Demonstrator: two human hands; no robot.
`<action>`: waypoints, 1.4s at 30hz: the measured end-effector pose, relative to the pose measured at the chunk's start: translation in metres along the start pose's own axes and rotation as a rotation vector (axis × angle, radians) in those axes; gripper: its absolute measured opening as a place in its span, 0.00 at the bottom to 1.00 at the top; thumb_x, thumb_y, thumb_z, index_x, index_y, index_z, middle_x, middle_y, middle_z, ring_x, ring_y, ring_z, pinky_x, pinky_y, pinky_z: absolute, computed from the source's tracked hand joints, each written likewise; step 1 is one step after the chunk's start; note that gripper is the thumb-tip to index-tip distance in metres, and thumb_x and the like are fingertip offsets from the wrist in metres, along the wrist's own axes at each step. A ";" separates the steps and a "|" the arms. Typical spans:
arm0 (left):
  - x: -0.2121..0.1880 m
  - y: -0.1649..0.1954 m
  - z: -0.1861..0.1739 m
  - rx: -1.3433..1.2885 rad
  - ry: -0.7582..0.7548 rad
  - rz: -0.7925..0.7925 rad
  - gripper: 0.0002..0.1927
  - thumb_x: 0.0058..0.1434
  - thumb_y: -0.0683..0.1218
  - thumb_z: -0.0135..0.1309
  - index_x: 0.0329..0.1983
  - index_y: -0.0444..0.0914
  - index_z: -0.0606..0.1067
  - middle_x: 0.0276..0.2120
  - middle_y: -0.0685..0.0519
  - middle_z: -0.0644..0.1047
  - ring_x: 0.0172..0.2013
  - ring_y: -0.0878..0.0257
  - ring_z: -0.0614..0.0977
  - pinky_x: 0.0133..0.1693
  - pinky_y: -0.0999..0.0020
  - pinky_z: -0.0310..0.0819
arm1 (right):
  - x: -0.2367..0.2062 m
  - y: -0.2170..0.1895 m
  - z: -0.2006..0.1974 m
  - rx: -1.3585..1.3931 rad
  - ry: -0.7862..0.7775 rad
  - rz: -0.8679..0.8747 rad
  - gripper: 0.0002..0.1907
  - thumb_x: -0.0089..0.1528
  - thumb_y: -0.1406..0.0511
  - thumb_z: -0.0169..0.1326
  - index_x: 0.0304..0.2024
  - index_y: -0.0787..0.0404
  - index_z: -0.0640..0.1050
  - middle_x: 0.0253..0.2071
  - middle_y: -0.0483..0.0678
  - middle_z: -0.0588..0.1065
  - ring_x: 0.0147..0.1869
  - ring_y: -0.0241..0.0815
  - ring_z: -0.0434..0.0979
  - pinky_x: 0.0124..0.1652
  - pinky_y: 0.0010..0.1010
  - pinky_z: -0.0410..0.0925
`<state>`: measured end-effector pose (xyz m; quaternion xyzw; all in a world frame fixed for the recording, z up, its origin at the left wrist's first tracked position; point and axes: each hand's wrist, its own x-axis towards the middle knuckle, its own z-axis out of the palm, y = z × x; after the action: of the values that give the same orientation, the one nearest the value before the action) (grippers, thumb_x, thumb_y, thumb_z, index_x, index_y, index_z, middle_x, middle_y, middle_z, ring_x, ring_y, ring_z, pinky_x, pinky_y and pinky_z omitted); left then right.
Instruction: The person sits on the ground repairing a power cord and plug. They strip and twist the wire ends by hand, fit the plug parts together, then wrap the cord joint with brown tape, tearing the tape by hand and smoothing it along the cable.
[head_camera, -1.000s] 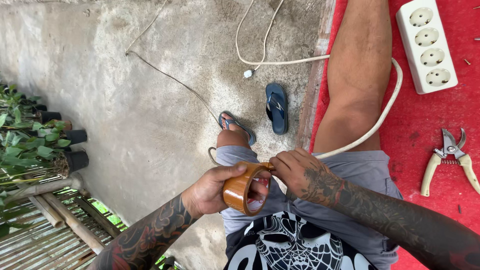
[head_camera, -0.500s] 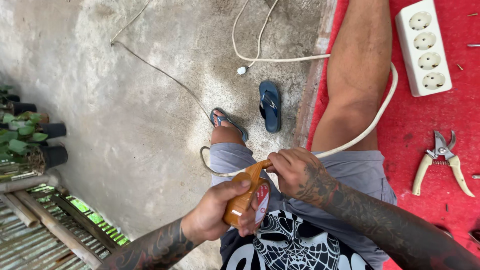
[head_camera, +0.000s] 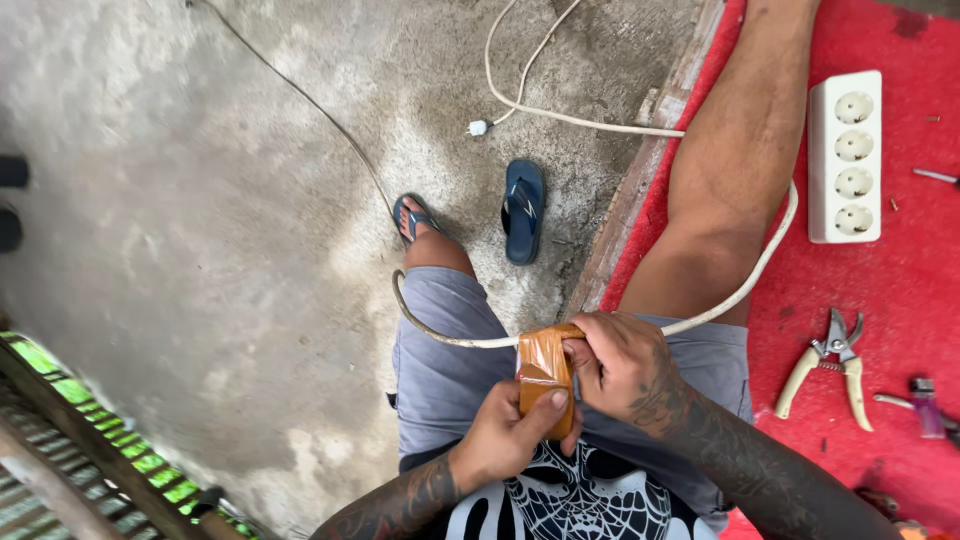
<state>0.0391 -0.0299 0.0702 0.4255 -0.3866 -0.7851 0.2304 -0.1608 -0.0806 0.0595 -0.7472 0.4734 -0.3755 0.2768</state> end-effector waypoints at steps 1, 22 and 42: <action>0.003 -0.008 -0.002 0.016 -0.014 0.029 0.20 0.78 0.51 0.43 0.40 0.31 0.74 0.27 0.52 0.77 0.30 0.67 0.78 0.37 0.71 0.73 | -0.001 -0.001 -0.001 -0.001 -0.025 0.025 0.10 0.63 0.66 0.56 0.41 0.68 0.75 0.31 0.56 0.77 0.34 0.57 0.79 0.35 0.44 0.70; 0.125 0.021 -0.077 0.672 -0.123 1.131 0.13 0.61 0.44 0.61 0.49 0.41 0.79 0.51 0.50 0.80 0.64 0.51 0.76 0.70 0.49 0.62 | 0.002 0.023 -0.024 0.549 -0.418 0.707 0.19 0.70 0.59 0.50 0.34 0.68 0.80 0.23 0.41 0.68 0.28 0.31 0.63 0.30 0.25 0.61; 0.109 0.087 -0.068 1.120 -0.156 1.091 0.18 0.60 0.52 0.61 0.50 0.38 0.80 0.61 0.44 0.73 0.68 0.48 0.68 0.71 0.51 0.57 | 0.139 -0.001 -0.058 0.461 -0.343 1.158 0.24 0.69 0.51 0.52 0.49 0.66 0.80 0.39 0.49 0.78 0.38 0.40 0.75 0.38 0.33 0.66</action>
<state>0.0420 -0.1850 0.0638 0.1719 -0.8942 -0.2770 0.3067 -0.1712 -0.2107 0.1345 -0.3415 0.6561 -0.1326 0.6598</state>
